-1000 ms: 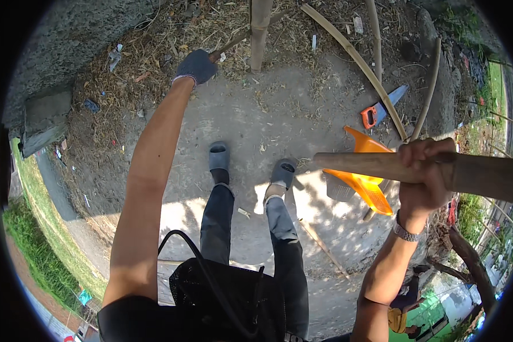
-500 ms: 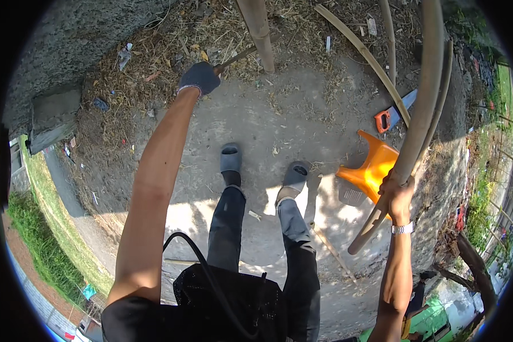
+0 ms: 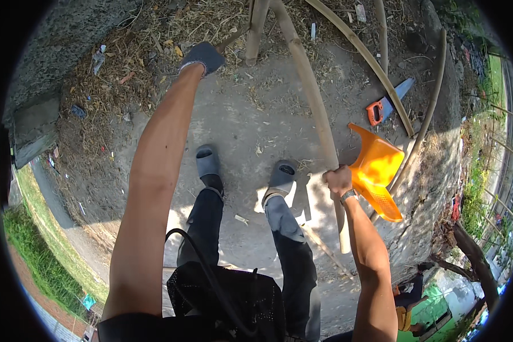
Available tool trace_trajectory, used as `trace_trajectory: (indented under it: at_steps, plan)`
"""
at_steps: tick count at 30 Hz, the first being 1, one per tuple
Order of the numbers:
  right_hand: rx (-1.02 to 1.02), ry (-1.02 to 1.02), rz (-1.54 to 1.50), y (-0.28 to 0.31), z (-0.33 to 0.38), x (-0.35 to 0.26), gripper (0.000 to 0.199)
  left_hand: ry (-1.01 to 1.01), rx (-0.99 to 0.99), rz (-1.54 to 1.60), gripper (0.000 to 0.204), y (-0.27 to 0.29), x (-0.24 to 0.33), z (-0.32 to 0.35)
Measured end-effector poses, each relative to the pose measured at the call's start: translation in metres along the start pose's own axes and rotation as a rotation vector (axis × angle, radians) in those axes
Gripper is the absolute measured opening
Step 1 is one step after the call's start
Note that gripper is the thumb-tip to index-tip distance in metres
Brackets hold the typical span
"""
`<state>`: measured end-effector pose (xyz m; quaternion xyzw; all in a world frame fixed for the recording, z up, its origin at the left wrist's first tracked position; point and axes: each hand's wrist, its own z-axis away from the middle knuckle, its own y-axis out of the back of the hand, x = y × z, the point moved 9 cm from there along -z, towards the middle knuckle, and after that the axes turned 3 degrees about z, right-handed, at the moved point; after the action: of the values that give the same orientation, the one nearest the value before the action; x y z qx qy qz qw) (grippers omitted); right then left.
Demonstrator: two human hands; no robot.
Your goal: The person splits a bamboo stalk lengthwise by positioning a knife on its top and hammering the blade down with another bamboo pole, then separates the split bamboo pieces by hand.
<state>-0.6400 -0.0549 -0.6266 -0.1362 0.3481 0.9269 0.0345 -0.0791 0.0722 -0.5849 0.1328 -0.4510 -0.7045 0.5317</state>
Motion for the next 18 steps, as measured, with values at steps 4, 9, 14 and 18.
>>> trace_trajectory:
  at_steps: [4, 9, 14, 18]
  plan:
    - [-0.121, -0.016, -0.264, 0.032, 0.016, 0.045, 0.013, 0.015, -0.018, -0.023, 0.046, -0.006, -0.025, 0.006]
    - [0.192, 0.268, -0.656, 0.164, 0.054, 0.0, 0.017, 0.053, -0.022, -0.108, 0.045, -0.023, -0.034, 0.032]
    - [0.185, 0.643, -1.075, 0.224, 0.059, -0.142, 0.016, -0.065, -0.022, -0.163, 0.045, -0.014, -0.023, 0.033]
    - [0.132, 0.392, -0.711, 0.073, 0.03, -0.098, 0.012, 0.048, -0.038, -0.063, 0.045, -0.025, -0.02, 0.021]
